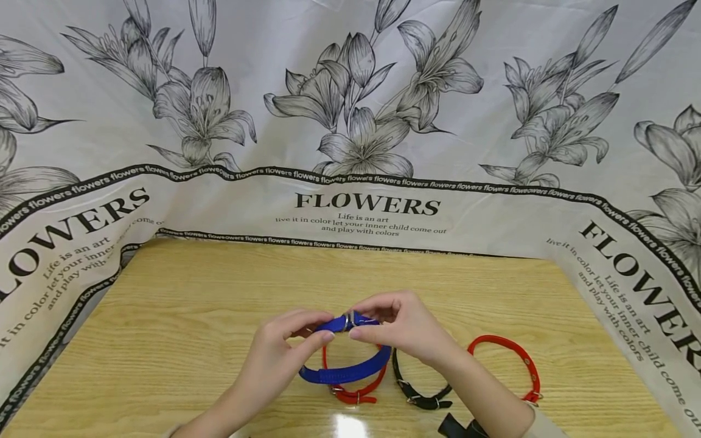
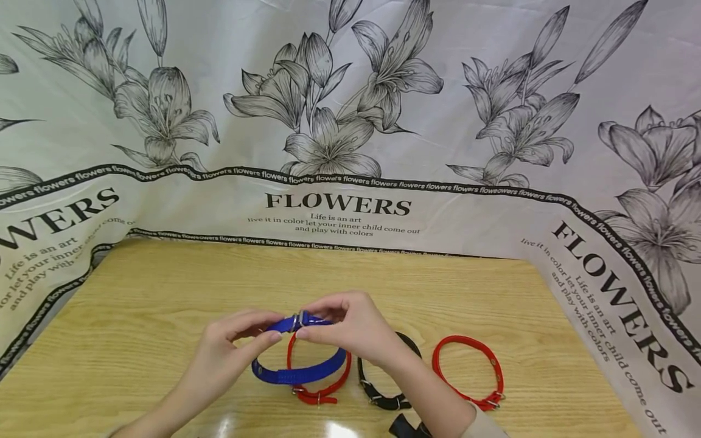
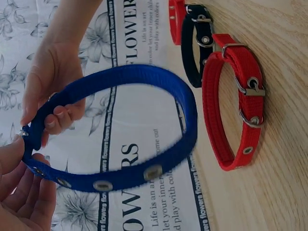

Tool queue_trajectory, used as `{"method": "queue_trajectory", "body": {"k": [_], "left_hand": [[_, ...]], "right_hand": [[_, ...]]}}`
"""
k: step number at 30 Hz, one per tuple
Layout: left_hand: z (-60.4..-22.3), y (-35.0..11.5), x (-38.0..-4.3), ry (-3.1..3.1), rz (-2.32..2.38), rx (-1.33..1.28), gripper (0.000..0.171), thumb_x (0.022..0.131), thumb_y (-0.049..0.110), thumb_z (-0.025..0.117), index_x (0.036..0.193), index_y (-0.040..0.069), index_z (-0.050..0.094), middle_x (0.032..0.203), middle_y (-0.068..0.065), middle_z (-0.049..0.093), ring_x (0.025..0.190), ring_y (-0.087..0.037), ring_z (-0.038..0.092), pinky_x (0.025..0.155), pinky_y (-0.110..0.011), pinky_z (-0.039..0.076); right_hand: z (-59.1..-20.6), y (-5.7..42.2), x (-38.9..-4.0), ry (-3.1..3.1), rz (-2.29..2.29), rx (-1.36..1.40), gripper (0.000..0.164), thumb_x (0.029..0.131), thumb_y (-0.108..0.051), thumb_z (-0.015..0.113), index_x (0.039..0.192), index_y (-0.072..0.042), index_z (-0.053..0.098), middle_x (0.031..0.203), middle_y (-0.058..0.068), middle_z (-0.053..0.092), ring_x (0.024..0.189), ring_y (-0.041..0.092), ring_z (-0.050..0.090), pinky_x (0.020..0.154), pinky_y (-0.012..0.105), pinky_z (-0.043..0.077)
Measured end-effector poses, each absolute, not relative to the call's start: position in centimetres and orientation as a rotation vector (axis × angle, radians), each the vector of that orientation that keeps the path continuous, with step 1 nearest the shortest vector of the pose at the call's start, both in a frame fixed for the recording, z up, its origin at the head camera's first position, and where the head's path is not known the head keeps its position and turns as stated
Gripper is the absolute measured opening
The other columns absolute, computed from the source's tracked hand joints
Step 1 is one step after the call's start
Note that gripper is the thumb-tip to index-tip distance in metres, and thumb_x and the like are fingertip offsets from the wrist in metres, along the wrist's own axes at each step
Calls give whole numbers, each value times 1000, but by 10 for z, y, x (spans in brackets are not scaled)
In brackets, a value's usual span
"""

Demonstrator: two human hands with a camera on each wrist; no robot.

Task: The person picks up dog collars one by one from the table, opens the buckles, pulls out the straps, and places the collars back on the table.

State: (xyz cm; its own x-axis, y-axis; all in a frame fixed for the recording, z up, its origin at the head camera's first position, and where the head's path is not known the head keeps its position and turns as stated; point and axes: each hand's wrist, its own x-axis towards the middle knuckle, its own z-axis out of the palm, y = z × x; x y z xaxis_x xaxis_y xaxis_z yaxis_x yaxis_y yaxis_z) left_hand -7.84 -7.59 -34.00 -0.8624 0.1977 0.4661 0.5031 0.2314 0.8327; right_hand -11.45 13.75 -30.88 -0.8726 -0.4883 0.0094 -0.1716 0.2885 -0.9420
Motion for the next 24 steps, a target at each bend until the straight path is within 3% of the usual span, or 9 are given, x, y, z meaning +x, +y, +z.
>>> {"method": "queue_trajectory", "body": {"k": [11,20,24], "left_hand": [[-337,-85,-79,-2390,-1651,-527,20,85,11,68,105,15,70,98,7,66,84,-9,61,66,-24,54],[-340,-87,-82,-2298,-1598,-663,19,85,8,67,104,11,70,96,5,66,83,-8,62,63,-25,55],[-342,-91,-86,-2233,-1534,-706,20,83,2,67,102,7,70,94,1,67,81,-9,62,64,-26,55]], "right_hand": [[-301,146,-112,2425,-1551,-581,34,77,-21,77,104,-2,69,86,5,69,75,21,65,62,29,55],[-299,152,-114,2470,-1512,-638,34,78,-20,77,103,1,68,86,6,68,76,19,64,62,27,53],[-296,159,-115,2523,-1496,-569,32,77,-21,77,102,-3,69,86,4,68,77,20,64,64,28,54]]}}
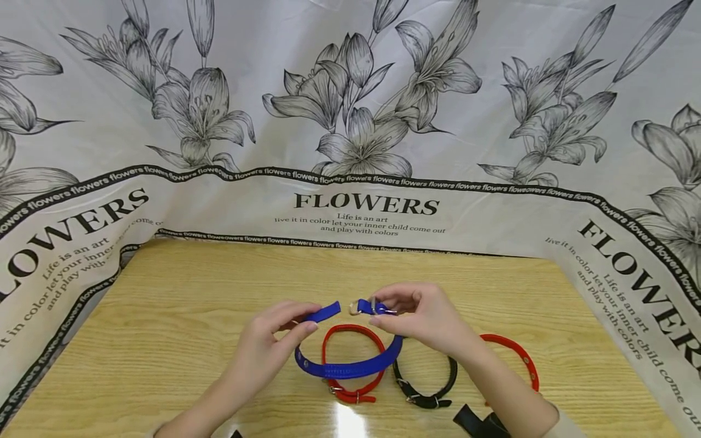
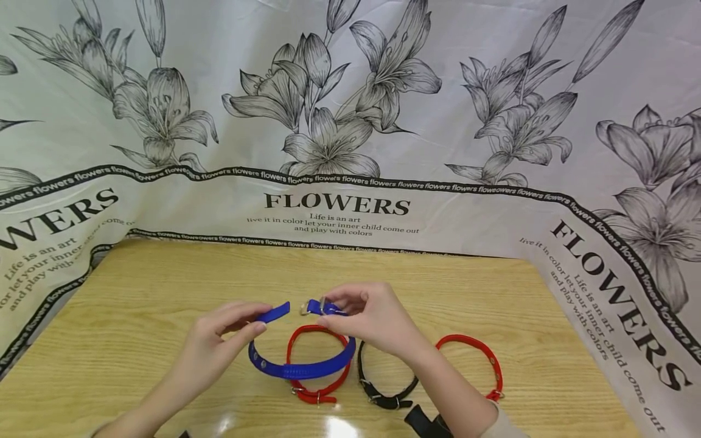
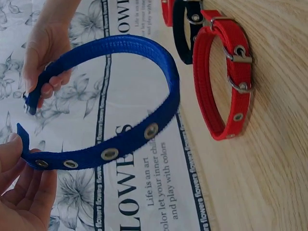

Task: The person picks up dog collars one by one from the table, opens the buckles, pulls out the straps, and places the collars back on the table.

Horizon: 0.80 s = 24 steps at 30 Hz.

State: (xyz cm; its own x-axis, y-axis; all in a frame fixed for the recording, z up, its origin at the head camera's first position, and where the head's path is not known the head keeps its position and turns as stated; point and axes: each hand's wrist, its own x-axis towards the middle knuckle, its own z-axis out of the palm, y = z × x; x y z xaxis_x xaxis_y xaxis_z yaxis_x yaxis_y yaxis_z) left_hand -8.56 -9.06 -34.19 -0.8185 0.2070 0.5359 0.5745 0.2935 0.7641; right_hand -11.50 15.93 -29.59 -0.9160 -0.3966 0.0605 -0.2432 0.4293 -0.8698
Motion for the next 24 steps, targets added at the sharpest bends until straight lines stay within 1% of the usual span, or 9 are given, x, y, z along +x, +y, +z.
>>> {"method": "queue_trajectory", "body": {"k": [4,10,17,21,24], "left_hand": [[-343,-96,-89,-2191,-1517,-688,21,82,-3,67,102,4,68,93,-2,68,81,-9,63,67,-26,55],[-341,-102,-95,-2215,-1512,-637,24,84,-1,66,108,3,65,95,-2,68,83,-10,64,69,-25,55],[-339,-113,-102,-2152,-1408,-633,29,84,-4,64,113,0,63,96,-5,68,82,-14,64,71,-20,54],[-340,-121,-109,-2119,-1342,-631,34,84,-9,62,117,-3,59,97,-11,68,84,-20,65,74,-17,52],[-340,-127,-115,-2147,-1255,-613,41,83,-12,61,122,-4,54,98,-14,68,84,-22,66,74,-15,51]], "right_hand": [[-292,168,-117,2530,-1512,-477,32,77,-20,77,102,-4,68,87,5,67,79,22,63,68,29,54],[-290,179,-123,2507,-1551,-479,31,79,-16,74,103,1,66,86,9,65,79,22,63,69,28,54],[-292,197,-132,2542,-1581,-435,37,80,-14,74,114,-2,63,97,13,67,85,19,65,74,28,54],[-295,207,-138,2663,-1522,-523,32,84,-10,69,115,-2,63,98,12,67,85,16,64,74,26,54],[-296,212,-141,2834,-1423,-636,27,86,-5,65,113,-2,63,95,8,67,84,13,64,72,24,53]]}}
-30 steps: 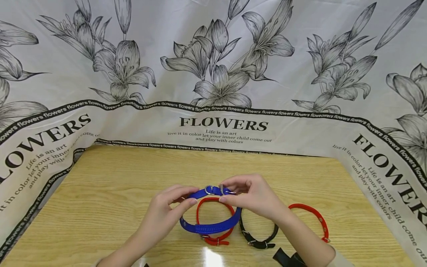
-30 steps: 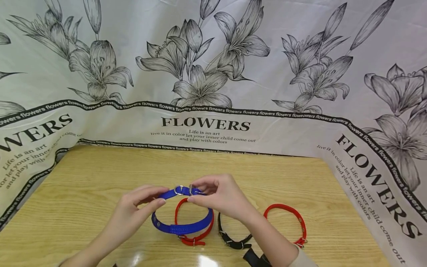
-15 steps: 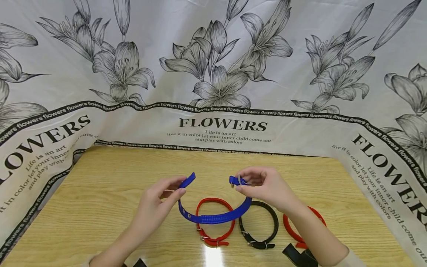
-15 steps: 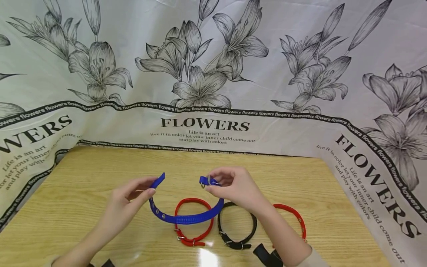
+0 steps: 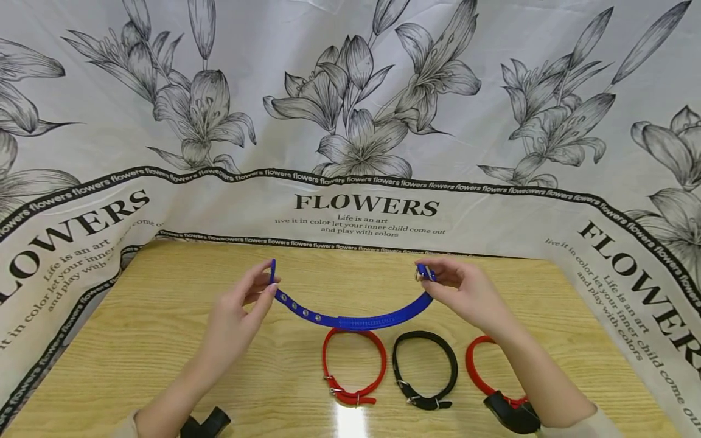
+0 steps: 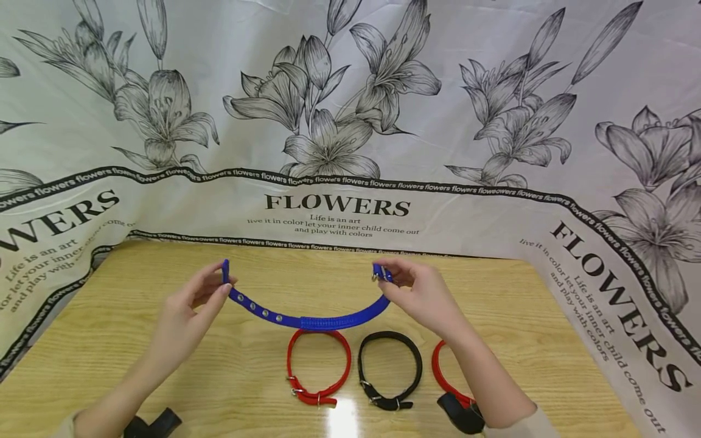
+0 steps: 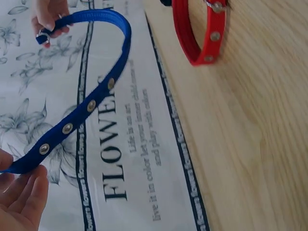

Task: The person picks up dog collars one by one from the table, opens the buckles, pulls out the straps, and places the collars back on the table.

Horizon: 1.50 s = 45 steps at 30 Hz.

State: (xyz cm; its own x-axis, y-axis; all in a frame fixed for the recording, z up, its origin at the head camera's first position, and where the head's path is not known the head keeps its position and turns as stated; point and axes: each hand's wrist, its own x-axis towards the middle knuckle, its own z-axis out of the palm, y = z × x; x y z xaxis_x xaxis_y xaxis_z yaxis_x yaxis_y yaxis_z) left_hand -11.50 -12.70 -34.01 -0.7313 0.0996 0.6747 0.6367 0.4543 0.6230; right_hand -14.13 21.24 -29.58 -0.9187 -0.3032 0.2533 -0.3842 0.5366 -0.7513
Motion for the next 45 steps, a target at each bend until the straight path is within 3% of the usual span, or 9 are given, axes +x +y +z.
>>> {"method": "queue_trajectory", "body": {"k": [9,15,22,24,27,32,38,42,45], "left_hand": [[-338,-144,-136,-2248,-1351,-458,30,84,-13,56,112,-4,59,97,-15,68,80,-22,65,63,-12,50],[-334,-150,-144,-2325,-1515,-292,21,86,-4,59,107,-3,63,102,-18,66,85,-20,64,69,-15,51],[-336,-158,-166,-2330,-1901,-58,27,89,4,61,113,-8,60,102,-13,64,83,-4,62,75,-18,52],[-337,-162,-172,-2211,-2161,5,24,89,1,59,112,-7,60,97,-6,65,81,-4,63,76,-20,52],[-341,-169,-183,-1870,-2639,73,16,91,-4,54,101,1,65,89,-1,65,78,-8,65,76,-20,53],[-351,-180,-199,-1415,-3110,182,32,95,-5,42,86,8,70,90,-8,60,78,-15,66,75,-19,52],[-361,-177,-208,-1437,-3071,313,18,96,-6,39,105,3,52,93,-6,58,82,-11,62,84,-19,49],[-367,-169,-220,-1493,-3009,418,34,96,-6,40,129,0,41,88,-3,60,78,-10,62,81,-17,50],[-387,-166,-240,-1536,-2963,485,41,95,-4,45,136,-2,40,82,-6,63,73,-10,63,74,-16,52]], "right_hand": [[-300,232,-152,-2600,1139,481,25,87,-7,66,110,0,62,94,12,67,80,4,63,69,14,51],[-304,246,-161,-2589,1202,328,27,87,-10,66,111,2,62,101,16,66,80,-5,59,69,11,49],[-312,264,-175,-2526,1407,103,32,88,-16,66,112,5,61,92,-8,61,78,-4,58,68,14,51],[-313,270,-180,-2466,1588,57,24,87,-15,67,107,-2,64,86,-13,59,76,-1,58,68,16,52],[-315,280,-189,-2223,2102,-4,10,86,-6,66,95,-10,70,80,-7,61,72,6,62,68,20,54],[-321,297,-202,-1589,2887,-253,21,89,5,55,85,-6,72,80,9,64,71,18,66,71,26,55],[-340,307,-218,-1444,3081,-451,22,93,1,50,81,-3,69,76,11,66,73,20,66,73,29,55],[-352,312,-227,-1408,3126,-495,27,94,-1,47,78,-2,68,73,11,67,71,20,67,73,29,55],[-360,313,-231,-1417,3128,-537,32,96,-2,44,75,-2,68,72,12,68,69,21,68,72,29,56]]}}
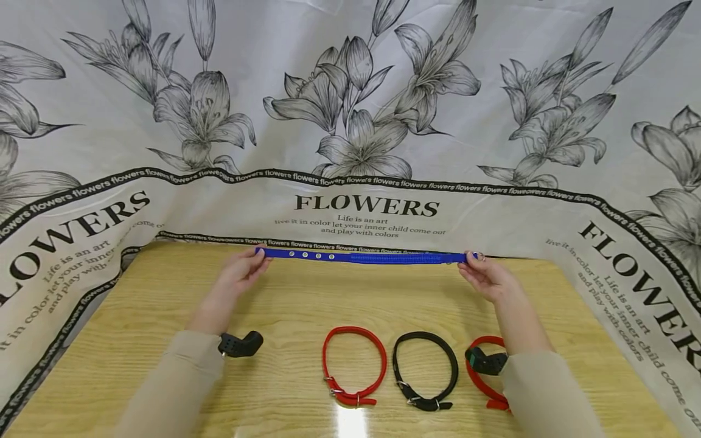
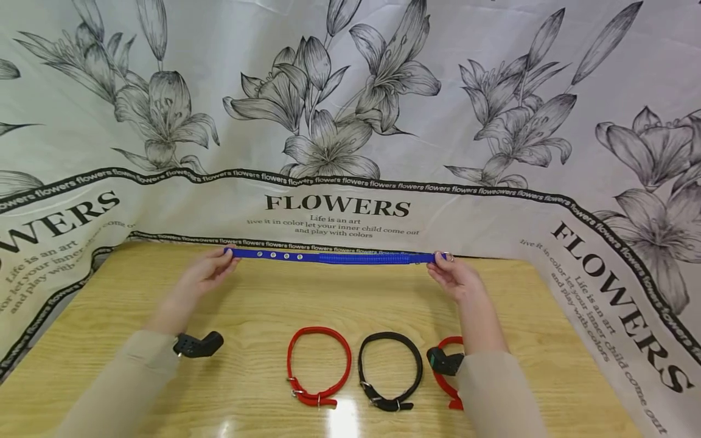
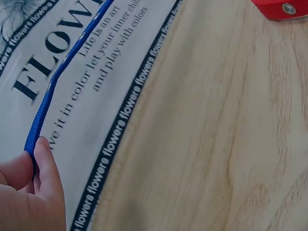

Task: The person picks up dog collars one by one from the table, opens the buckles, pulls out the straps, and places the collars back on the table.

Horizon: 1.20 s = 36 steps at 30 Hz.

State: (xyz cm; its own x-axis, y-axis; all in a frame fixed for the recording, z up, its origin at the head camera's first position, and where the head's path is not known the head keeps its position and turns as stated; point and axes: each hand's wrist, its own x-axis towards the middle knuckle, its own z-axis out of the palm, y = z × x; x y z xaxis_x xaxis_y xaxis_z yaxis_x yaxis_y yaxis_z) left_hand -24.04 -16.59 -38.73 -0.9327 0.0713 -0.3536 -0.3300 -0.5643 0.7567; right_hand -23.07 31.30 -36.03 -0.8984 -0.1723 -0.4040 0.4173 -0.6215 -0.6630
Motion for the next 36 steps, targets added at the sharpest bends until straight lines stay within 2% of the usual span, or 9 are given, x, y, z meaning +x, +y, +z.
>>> {"method": "queue_trajectory", "body": {"k": [7,12,16,19,24,27,32,34,36], "left_hand": [[-511,-193,-330,1186,2670,-403,25,82,-4,66,107,0,67,95,-19,66,81,-23,66,73,-27,55],[-493,-178,-323,1287,2654,-499,35,84,-2,65,118,6,64,106,-14,63,86,-20,65,78,-24,53],[-435,-149,-282,1436,2587,-603,42,90,-1,58,131,4,53,103,-9,58,76,-11,61,75,-18,52],[-403,-133,-258,1559,2527,-663,46,94,-3,49,138,-2,40,112,-10,51,70,-5,58,77,-15,50],[-403,-126,-253,1805,2460,-661,41,92,-7,48,133,-9,43,124,-21,46,68,-5,57,76,-17,51],[-423,-130,-263,1879,2481,-621,33,88,-12,53,121,-11,54,116,-25,52,68,-11,60,70,-21,54],[-513,-156,-316,1727,2668,-445,21,79,-15,64,100,-11,64,94,-21,61,64,-19,64,58,-26,55],[-539,-162,-333,1758,2633,-506,27,80,-11,65,107,-11,61,96,-18,60,62,-16,62,57,-25,55],[-526,-157,-327,1796,2556,-597,35,84,-10,61,118,-13,55,103,-17,57,63,-12,61,60,-24,55]], "right_hand": [[-366,304,-243,1261,-2525,524,29,95,0,43,75,-4,64,70,10,67,66,20,68,71,28,56],[-369,297,-249,1316,-2537,658,19,94,2,45,105,-7,57,68,10,66,62,20,67,71,27,55],[-378,295,-253,1269,-2526,778,49,94,3,44,140,-14,35,66,11,65,60,21,66,73,26,55],[-388,295,-254,1362,-2492,828,55,93,3,47,143,-12,31,66,7,64,61,19,65,77,27,54],[-398,292,-253,1682,-2391,838,58,92,3,50,144,0,26,66,1,63,64,12,65,81,26,52],[-399,290,-254,1844,-2306,847,55,92,3,51,142,4,29,68,-2,60,63,10,64,77,25,54],[-402,291,-255,2123,-2093,911,46,90,2,56,132,11,42,66,-2,59,59,10,62,66,25,56],[-403,293,-254,2155,-2058,911,43,90,1,56,130,11,45,64,-2,60,59,10,63,65,25,56],[-404,295,-254,2158,-2049,889,43,90,1,55,130,12,45,63,-2,61,59,9,63,64,25,56]]}}
